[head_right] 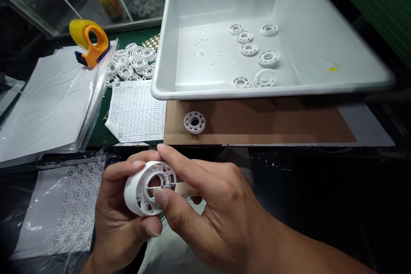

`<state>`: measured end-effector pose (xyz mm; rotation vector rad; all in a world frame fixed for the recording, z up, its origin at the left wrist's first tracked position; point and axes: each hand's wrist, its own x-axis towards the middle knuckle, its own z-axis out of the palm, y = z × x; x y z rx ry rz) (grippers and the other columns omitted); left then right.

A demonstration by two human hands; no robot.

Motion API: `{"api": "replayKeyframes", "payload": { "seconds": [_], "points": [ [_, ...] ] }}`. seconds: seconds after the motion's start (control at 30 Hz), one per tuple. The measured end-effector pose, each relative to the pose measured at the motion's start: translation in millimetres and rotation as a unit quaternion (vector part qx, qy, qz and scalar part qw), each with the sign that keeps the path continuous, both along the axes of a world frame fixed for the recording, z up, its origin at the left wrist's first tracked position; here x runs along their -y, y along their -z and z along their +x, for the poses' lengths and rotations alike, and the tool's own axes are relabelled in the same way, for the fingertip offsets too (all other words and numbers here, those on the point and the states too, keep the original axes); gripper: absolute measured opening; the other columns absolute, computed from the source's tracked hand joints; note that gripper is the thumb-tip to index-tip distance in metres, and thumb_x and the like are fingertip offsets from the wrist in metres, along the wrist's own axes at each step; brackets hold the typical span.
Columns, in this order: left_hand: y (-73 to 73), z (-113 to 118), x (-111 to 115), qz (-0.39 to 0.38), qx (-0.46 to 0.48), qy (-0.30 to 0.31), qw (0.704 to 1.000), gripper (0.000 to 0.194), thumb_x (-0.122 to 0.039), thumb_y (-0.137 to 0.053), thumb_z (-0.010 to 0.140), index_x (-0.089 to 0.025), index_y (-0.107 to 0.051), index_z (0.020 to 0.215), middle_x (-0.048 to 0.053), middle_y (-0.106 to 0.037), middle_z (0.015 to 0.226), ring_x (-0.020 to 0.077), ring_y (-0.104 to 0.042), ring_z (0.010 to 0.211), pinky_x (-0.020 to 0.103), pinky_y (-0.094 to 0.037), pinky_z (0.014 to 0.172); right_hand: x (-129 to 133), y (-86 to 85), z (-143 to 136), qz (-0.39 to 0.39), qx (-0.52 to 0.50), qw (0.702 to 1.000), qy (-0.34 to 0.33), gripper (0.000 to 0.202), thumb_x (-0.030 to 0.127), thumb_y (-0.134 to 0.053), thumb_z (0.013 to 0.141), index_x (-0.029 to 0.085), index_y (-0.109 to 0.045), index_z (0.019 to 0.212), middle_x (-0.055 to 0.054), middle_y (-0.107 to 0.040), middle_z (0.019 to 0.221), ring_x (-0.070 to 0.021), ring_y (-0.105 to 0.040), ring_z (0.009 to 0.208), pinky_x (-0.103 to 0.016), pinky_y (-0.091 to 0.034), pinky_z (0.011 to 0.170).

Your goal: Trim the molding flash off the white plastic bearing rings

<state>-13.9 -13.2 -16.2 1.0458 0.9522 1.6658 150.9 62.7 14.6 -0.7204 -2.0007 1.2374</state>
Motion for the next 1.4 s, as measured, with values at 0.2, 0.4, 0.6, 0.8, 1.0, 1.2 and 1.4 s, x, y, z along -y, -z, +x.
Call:
{"api": "replayKeyframes", "payload": {
  "seconds": [0.2, 0.4, 0.6, 0.8, 1.0, 1.2, 1.4],
  "points": [
    [0.4, 2, -1, 0.002, 0.018, -0.001, 1.0, 0.056, -0.016, -0.093, 0.083, -0.03, -0.071, 0.132, -0.002, -0.071, 0.138, 0.0096, -0.075, 0.116, 0.015, -0.059, 0.103, 1, 4.6, 0, 0.011, -0.005, 1.0, -0.007, 0.039, 0.022, -0.061, 0.111, 0.004, -0.064, 0.145, 0.0, -0.071, 0.088, -0.0079, -0.064, 0.068, -0.017, -0.051, 0.064],
    [-0.5, 0, 1, -0.028, 0.031, -0.011, 0.999, 0.052, -0.024, -0.097, 0.079, -0.032, -0.075, 0.126, -0.004, -0.074, 0.132, 0.0104, -0.076, 0.112, 0.016, -0.06, 0.099, 3, 8.8, 1, 0.038, 0.018, 0.999, 0.011, 0.037, 0.027, -0.059, 0.114, 0.011, -0.066, 0.146, 0.001, -0.067, 0.085, -0.0109, -0.063, 0.067, -0.022, -0.05, 0.062],
    [2.0, -11, 0, -0.195, 0.187, 0.166, 0.948, 0.053, -0.069, -0.07, 0.094, -0.022, -0.076, 0.118, 0.008, -0.08, 0.098, 0.017, -0.076, 0.076, 0.024, -0.064, 0.066, -28, -0.9, 19, 0.083, -0.005, 0.988, -0.133, 0.033, 0.028, -0.05, 0.12, 0.013, -0.06, 0.148, 0.001, -0.071, 0.086, -0.0109, -0.066, 0.074, -0.022, -0.049, 0.069],
    [7.3, -1, -5, -0.282, 0.304, 0.231, 0.88, 0.067, -0.073, -0.069, 0.092, -0.008, -0.083, 0.09, 0.009, -0.077, 0.072, 0.0144, -0.071, 0.053, 0.019, -0.059, 0.046, -44, -5.1, 24, 0.106, 0.057, 0.962, -0.245, 0.036, 0.028, -0.052, 0.12, 0.015, -0.052, 0.154, 0.001, -0.073, 0.091, -0.0131, -0.067, 0.078, -0.028, -0.046, 0.069],
    [6.0, -1, -2, -0.298, 0.357, 0.28, 0.84, 0.063, -0.075, -0.072, 0.088, -0.014, -0.086, 0.089, 0.006, -0.082, 0.071, 0.0137, -0.073, 0.051, 0.019, -0.06, 0.046, -45, -6.1, 25, 0.153, 0.084, 0.951, -0.255, 0.035, 0.032, -0.047, 0.121, 0.018, -0.052, 0.153, 0.003, -0.07, 0.087, -0.0125, -0.063, 0.072, -0.028, -0.04, 0.065],
    [5.9, 1, -3, -0.327, 0.331, 0.274, 0.842, 0.067, -0.079, -0.074, 0.084, -0.012, -0.082, 0.076, 0.007, -0.077, 0.064, 0.0137, -0.07, 0.046, 0.019, -0.058, 0.042, -45, -10.5, 26, 0.214, 0.122, 0.939, -0.238, 0.035, 0.033, -0.044, 0.122, 0.014, -0.055, 0.149, 0.003, -0.066, 0.083, -0.0125, -0.059, 0.066, -0.031, -0.036, 0.06],
    [11.1, 3, -2, -0.33, 0.343, 0.291, 0.83, 0.073, -0.08, -0.068, 0.086, -0.009, -0.074, 0.068, 0.008, -0.073, 0.062, 0.014, -0.069, 0.046, 0.018, -0.056, 0.04, -50, -20.4, 23, 0.26, 0.143, 0.922, -0.25, 0.032, 0.03, -0.049, 0.12, 0.012, -0.059, 0.144, 0.001, -0.068, 0.083, -0.0153, -0.061, 0.066, -0.034, -0.035, 0.059]
  ]
}}
